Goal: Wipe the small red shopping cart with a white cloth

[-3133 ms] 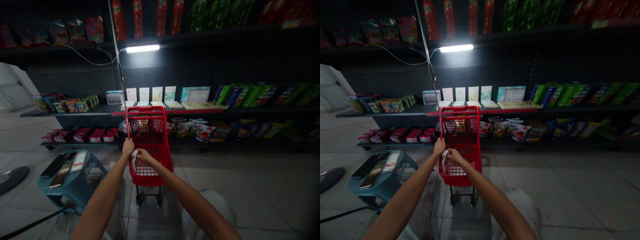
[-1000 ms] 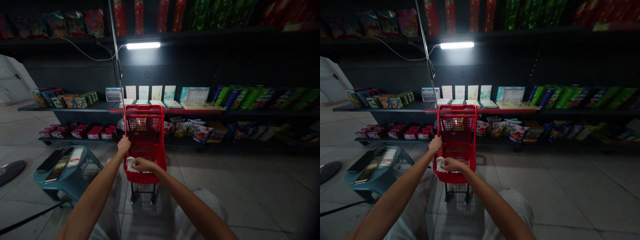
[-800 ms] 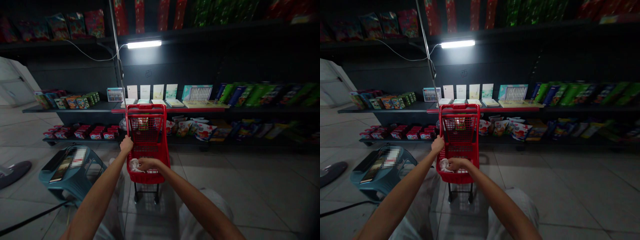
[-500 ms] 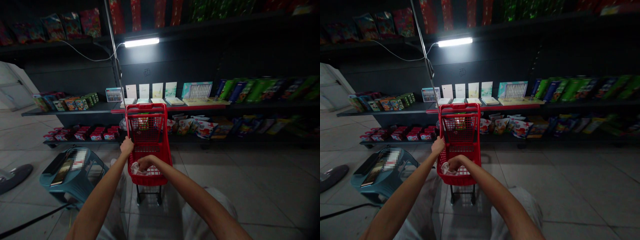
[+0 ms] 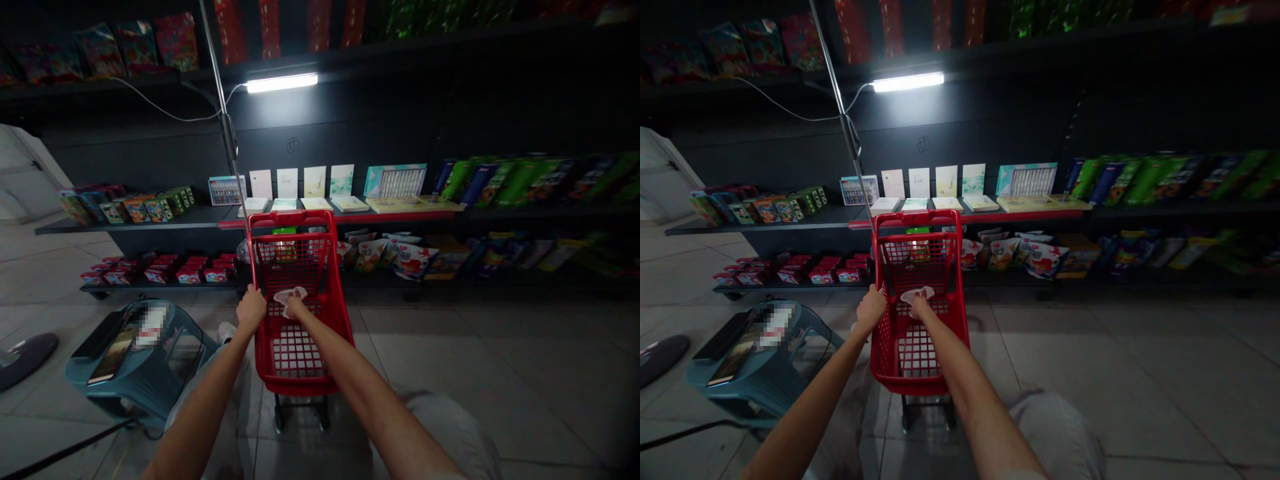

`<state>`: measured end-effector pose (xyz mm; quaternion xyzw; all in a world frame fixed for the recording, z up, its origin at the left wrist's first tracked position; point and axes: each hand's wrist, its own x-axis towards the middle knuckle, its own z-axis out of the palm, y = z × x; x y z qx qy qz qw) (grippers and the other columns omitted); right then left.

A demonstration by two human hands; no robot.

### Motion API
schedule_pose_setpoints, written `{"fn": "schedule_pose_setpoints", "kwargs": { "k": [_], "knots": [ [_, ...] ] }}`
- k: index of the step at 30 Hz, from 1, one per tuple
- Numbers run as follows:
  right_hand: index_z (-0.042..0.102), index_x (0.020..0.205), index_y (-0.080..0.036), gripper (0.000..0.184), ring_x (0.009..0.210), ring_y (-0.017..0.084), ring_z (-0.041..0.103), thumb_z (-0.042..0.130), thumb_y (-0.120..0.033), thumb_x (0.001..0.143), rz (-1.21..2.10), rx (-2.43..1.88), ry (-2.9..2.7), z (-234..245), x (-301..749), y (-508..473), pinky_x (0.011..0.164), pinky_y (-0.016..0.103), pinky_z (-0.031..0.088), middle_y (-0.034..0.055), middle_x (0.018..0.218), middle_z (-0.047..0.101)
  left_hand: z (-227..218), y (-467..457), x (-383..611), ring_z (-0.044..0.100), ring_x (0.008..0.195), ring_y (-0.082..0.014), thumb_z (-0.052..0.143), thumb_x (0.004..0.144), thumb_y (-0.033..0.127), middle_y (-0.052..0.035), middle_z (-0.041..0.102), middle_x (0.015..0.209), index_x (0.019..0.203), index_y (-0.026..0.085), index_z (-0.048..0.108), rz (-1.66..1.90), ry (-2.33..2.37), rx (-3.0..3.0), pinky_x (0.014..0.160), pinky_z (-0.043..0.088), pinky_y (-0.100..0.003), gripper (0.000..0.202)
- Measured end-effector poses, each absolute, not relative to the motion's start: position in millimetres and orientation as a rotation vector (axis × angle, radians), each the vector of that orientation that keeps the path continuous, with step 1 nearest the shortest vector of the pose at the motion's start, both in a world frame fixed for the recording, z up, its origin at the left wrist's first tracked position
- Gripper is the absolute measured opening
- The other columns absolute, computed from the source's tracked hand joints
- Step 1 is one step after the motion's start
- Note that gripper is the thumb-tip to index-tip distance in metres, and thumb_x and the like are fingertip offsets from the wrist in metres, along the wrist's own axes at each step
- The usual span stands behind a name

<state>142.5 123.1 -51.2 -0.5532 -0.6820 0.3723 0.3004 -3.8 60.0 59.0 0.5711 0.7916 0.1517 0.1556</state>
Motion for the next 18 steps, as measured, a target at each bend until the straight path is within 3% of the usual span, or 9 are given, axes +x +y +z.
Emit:
{"fn": "schedule_pose_setpoints", "kwargs": {
  "k": [3, 5, 8, 12, 15, 18],
  "knots": [
    [0.058, 0.139, -0.015, 0.048, 0.123, 0.026, 0.063, 0.068, -0.015, 0.092, 0.852, -1.657, -1.659, -64, 142, 136, 0.102, 0.042, 0.054, 0.0179, 0.148, 0.053, 56, 56, -5, 0.072, 0.115, -0.0341, 0.027, 0.106, 0.046, -0.0209, 0.072, 0.124, 0.121, 0.023, 0.049, 0.415, 2.263, 1.644, 0.093, 0.053, -0.043, 0.036],
    [0.054, 0.145, -0.013, 0.06, 0.139, 0.028, 0.053, 0.059, -0.003, 0.086, 0.748, -1.687, -1.576, -61, 141, 147, 0.112, 0.041, 0.047, 0.022, 0.159, 0.04, 55, 53, -6, 0.072, 0.115, -0.0348, 0.027, 0.106, 0.045, -0.0209, 0.071, 0.126, 0.121, 0.023, 0.049, 0.403, 2.259, 1.652, 0.092, 0.052, -0.044, 0.035],
    [0.054, 0.145, -0.009, 0.061, 0.15, 0.025, 0.037, 0.047, -0.003, 0.085, 0.536, -1.638, -1.441, -37, 140, 167, 0.122, 0.041, 0.035, 0.0222, 0.16, 0.039, 57, 48, -3, 0.072, 0.115, -0.0338, 0.029, 0.105, 0.041, -0.0201, 0.071, 0.127, 0.121, 0.023, 0.049, 0.39, 2.267, 1.653, 0.092, 0.052, -0.043, 0.031],
    [0.058, 0.141, -0.013, 0.054, 0.149, 0.023, 0.036, 0.042, -0.007, 0.089, 0.165, -1.359, -1.355, 15, 138, 193, 0.126, 0.041, 0.03, 0.0187, 0.155, 0.044, 60, 41, 5, 0.072, 0.115, -0.0327, 0.03, 0.105, 0.038, -0.0195, 0.073, 0.124, 0.121, 0.023, 0.049, 0.369, 2.271, 1.66, 0.091, 0.052, -0.04, 0.029],
    [0.058, 0.142, -0.017, 0.052, 0.147, 0.022, 0.04, 0.042, -0.009, 0.093, 0.035, -1.215, -1.451, 32, 140, 202, 0.125, 0.041, 0.033, 0.0147, 0.156, 0.043, 62, 36, 10, 0.072, 0.115, -0.0323, 0.031, 0.106, 0.037, -0.0189, 0.073, 0.124, 0.12, 0.021, 0.049, 0.373, 2.264, 1.675, 0.09, 0.052, -0.039, 0.028],
    [0.064, 0.133, -0.019, 0.045, 0.134, 0.021, 0.054, 0.043, -0.01, 0.094, 0.105, -1.278, -1.68, 17, 146, 200, 0.116, 0.036, 0.044, 0.011, 0.153, 0.048, 65, 31, 12, 0.073, 0.114, -0.0315, 0.031, 0.106, 0.037, -0.0182, 0.073, 0.122, 0.12, 0.02, 0.049, 0.367, 2.26, 1.685, 0.091, 0.052, -0.038, 0.028]
  ]
}}
